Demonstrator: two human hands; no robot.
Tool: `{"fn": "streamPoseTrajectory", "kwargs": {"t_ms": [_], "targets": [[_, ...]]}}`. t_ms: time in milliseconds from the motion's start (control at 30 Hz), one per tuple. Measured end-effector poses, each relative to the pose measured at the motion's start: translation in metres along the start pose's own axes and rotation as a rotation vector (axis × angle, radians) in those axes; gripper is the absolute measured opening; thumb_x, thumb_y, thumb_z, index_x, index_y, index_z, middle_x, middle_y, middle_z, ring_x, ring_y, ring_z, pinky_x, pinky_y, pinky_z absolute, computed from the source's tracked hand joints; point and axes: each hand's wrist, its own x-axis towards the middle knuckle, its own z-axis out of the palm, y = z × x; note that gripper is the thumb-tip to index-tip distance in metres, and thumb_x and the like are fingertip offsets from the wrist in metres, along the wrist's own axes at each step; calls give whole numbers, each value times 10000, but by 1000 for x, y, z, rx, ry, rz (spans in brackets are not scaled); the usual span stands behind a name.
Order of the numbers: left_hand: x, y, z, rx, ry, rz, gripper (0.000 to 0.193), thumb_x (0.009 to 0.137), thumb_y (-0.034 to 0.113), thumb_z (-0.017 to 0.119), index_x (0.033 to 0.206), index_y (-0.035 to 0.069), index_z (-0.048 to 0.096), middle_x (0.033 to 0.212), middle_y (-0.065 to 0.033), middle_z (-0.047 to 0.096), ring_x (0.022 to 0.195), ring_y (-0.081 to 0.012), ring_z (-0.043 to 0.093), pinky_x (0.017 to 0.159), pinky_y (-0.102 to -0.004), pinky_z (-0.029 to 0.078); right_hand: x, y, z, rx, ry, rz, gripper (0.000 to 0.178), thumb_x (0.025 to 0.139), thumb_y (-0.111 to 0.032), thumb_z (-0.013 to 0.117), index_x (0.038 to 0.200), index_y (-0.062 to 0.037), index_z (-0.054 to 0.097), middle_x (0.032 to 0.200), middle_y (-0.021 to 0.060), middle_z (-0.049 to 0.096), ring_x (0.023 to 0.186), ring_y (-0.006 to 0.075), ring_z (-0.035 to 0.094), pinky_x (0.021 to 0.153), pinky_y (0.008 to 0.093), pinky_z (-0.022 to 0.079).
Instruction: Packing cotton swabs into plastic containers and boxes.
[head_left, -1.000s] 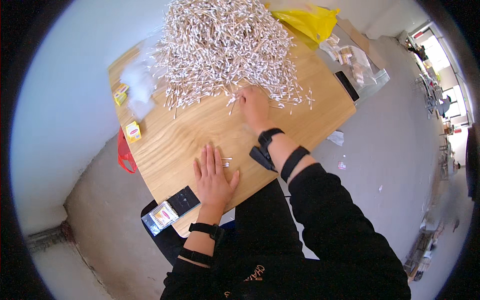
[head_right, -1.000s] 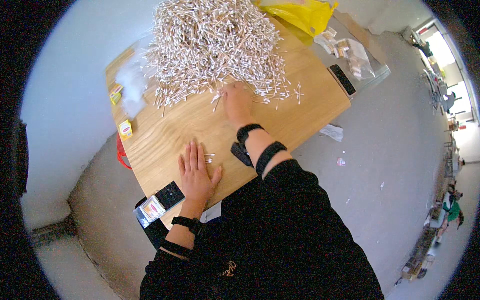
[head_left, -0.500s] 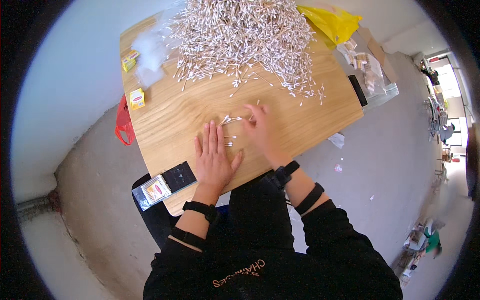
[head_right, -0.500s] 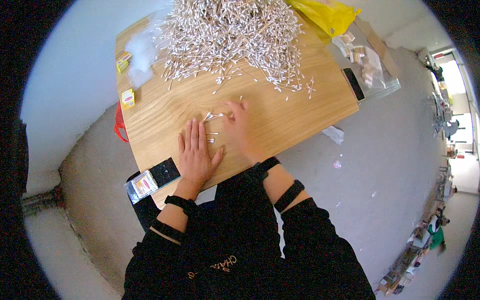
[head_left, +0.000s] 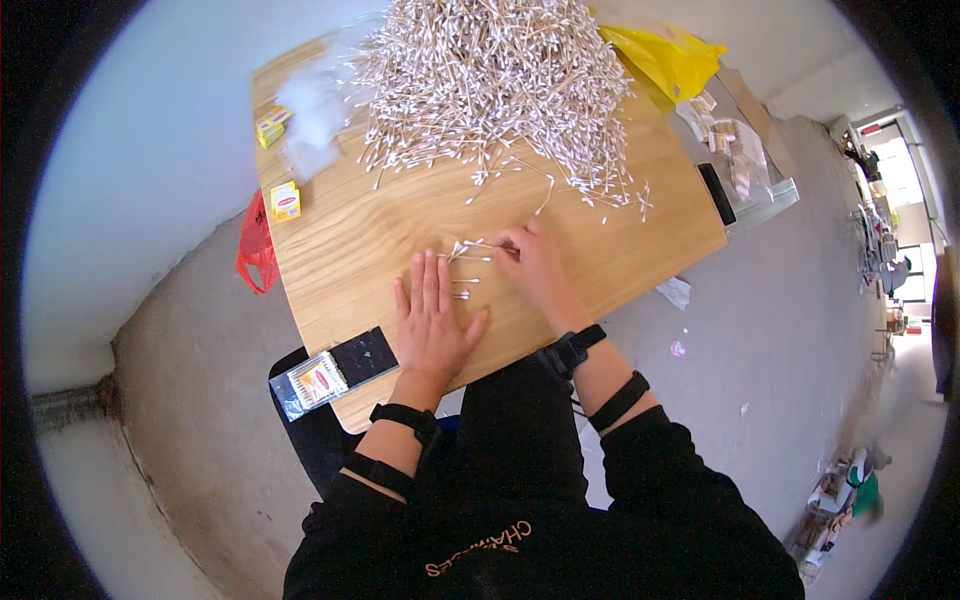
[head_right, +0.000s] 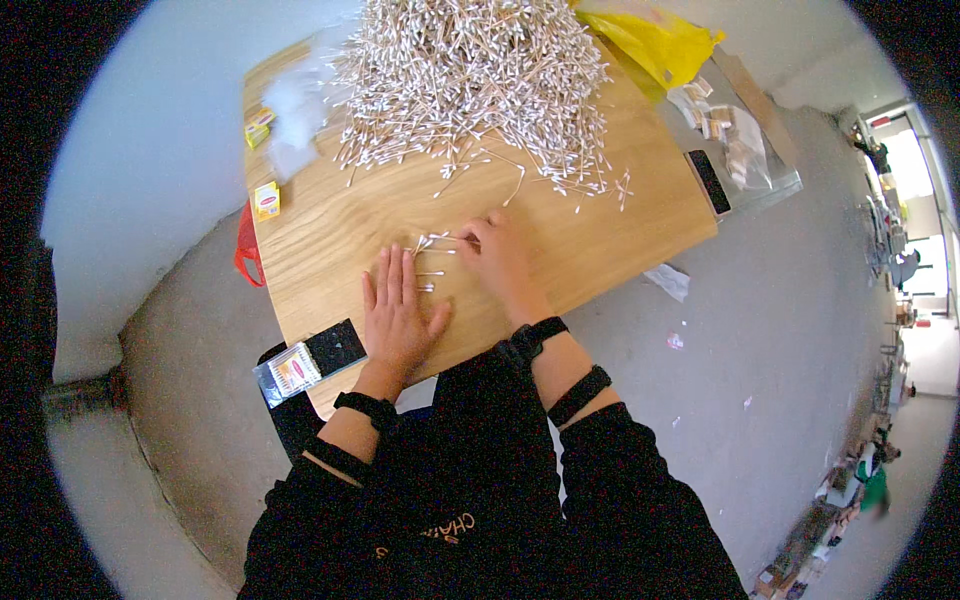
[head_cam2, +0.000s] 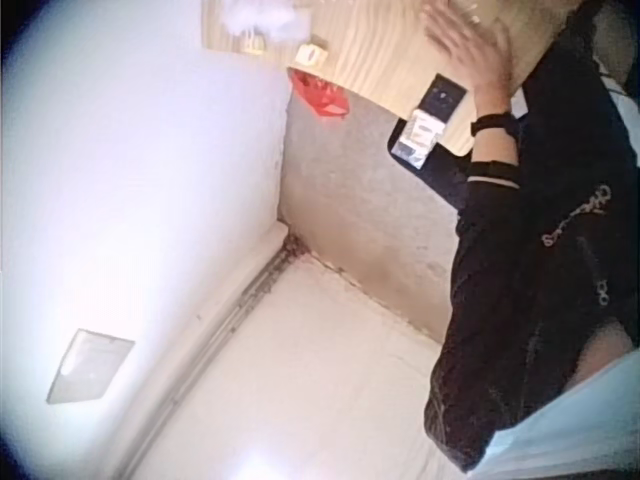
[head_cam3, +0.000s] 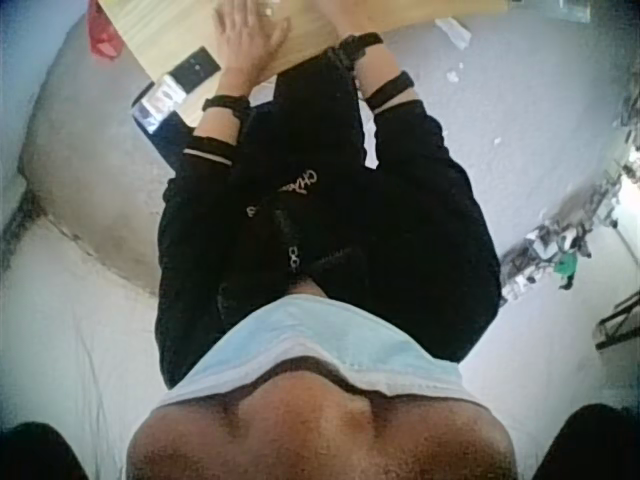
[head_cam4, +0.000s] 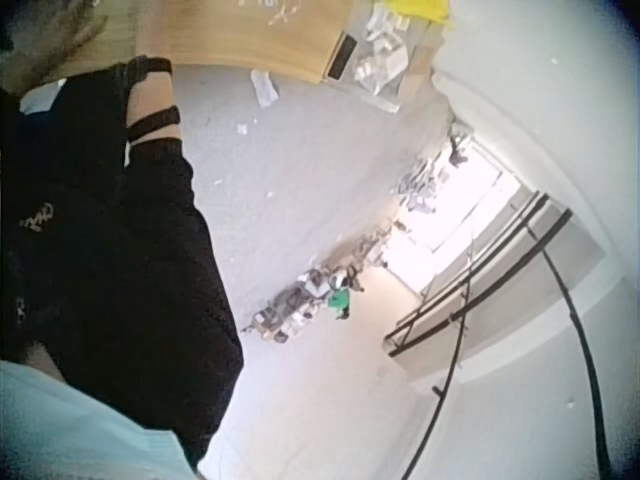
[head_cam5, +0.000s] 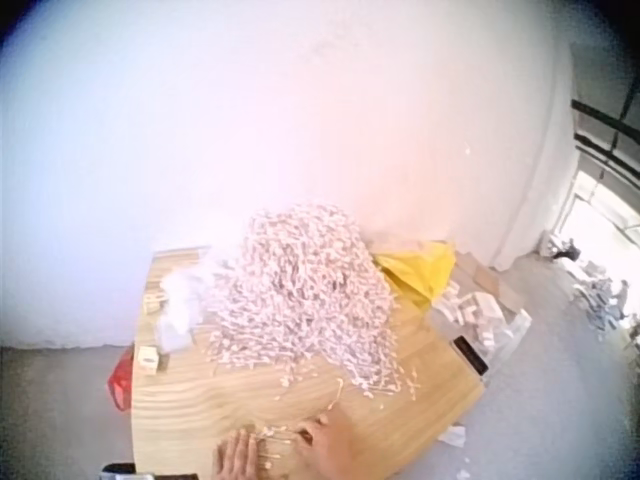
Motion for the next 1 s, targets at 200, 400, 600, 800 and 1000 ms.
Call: {"fn": "streamPoseTrajectory", "kwargs": {"t_ms": [200, 400, 600, 800, 1000], "targets": [[0, 1, -4, -36, -10, 28, 756, 853, 504, 525, 1444, 76, 328, 1525, -152, 243, 1437, -276, 159, 1147, -504, 112, 19, 12, 12, 208, 185, 223, 126, 795, -113, 648, 881, -22, 636, 839, 142, 596, 791, 294, 603, 703, 375, 495], [-2, -1, -3, -33, 19, 100, 664, 866, 475, 538, 1430, 161, 381, 1528, -154, 232, 1426, -317, 184, 1139, -513, 128, 45, -8, 16, 62, 71, 132, 119, 808, -153, 639, 854, -50, 678, 850, 147, 616, 828, 300, 601, 709, 371, 494], [-1, 2, -5, -51, 2, 54, 738, 866, 473, 536, 1448, 75, 318, 1531, -160, 221, 1430, -311, 168, 1144, -499, 125, 18, 8, 5, 73, -272, -107, 110, 850, -121, 634, 928, -65, 688, 932, 91, 583, 807, 224, 611, 669, 316, 503], [-1, -1, -4, -30, -30, 55, 780, 868, 482, 518, 1436, -3, 295, 1536, -139, 222, 1436, -261, 164, 1152, -478, 117, -21, -5, -7, 337, -179, -22, 166, 803, -59, 680, 967, -35, 665, 920, 81, 556, 838, 192, 598, 719, 288, 502], [0, 1, -3, -17, -31, 53, 767, 867, 481, 519, 1438, 16, 304, 1540, -127, 219, 1436, -262, 165, 1155, -474, 111, -22, 2, -16, 228, -115, 70, 119, 808, -64, 674, 915, -22, 643, 901, 82, 561, 805, 189, 592, 693, 292, 492]]}}
